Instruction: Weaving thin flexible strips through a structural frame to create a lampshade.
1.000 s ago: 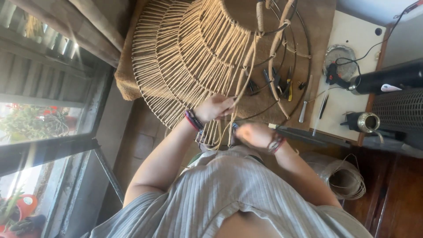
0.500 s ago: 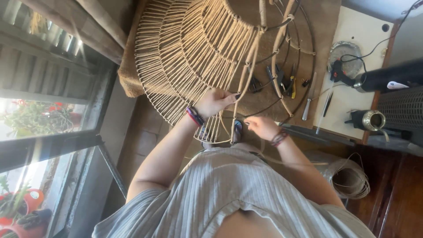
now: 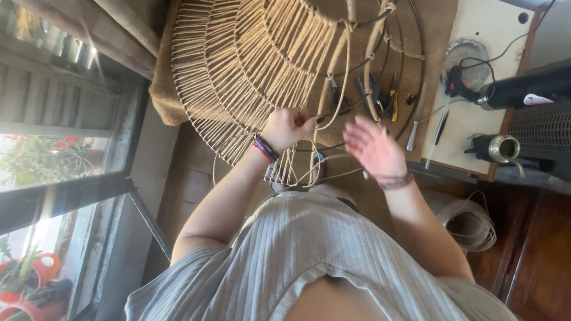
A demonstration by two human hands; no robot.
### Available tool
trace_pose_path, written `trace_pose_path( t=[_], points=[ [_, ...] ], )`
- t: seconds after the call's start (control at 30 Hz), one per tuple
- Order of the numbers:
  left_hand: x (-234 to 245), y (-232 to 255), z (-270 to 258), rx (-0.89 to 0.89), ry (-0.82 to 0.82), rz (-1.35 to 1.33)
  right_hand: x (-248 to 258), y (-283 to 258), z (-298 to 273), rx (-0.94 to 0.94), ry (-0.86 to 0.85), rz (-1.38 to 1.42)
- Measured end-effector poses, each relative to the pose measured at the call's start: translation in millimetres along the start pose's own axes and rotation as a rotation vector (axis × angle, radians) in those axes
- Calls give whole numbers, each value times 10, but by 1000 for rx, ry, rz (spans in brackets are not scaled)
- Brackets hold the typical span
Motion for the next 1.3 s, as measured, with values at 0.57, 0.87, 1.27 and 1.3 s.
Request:
trace_pose_path(
  t=[0.57,0.87,1.27,1.3],
  points=[
    [419,208,-6,-13,-96,407,-1650,-474,334,245,-124,-1034],
    [358,598,-230,175,-444,-546,-335,688,77,-488,-303,-2356],
    [133,218,-80,-74,56,420,-731,-50,118,477,144,-1500],
    [88,159,-69,-71,56,421,-855,-182,125,475,142,-1499]
  ],
)
Point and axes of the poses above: each hand's wrist, its own z-axis towards the middle knuckle, its own x-axis out of the back of the hand, y = z × x, the point moved 3 cm from there along z, towards the middle knuckle, and after that the axes turned 3 degrees about y, right-handed, at the moved point
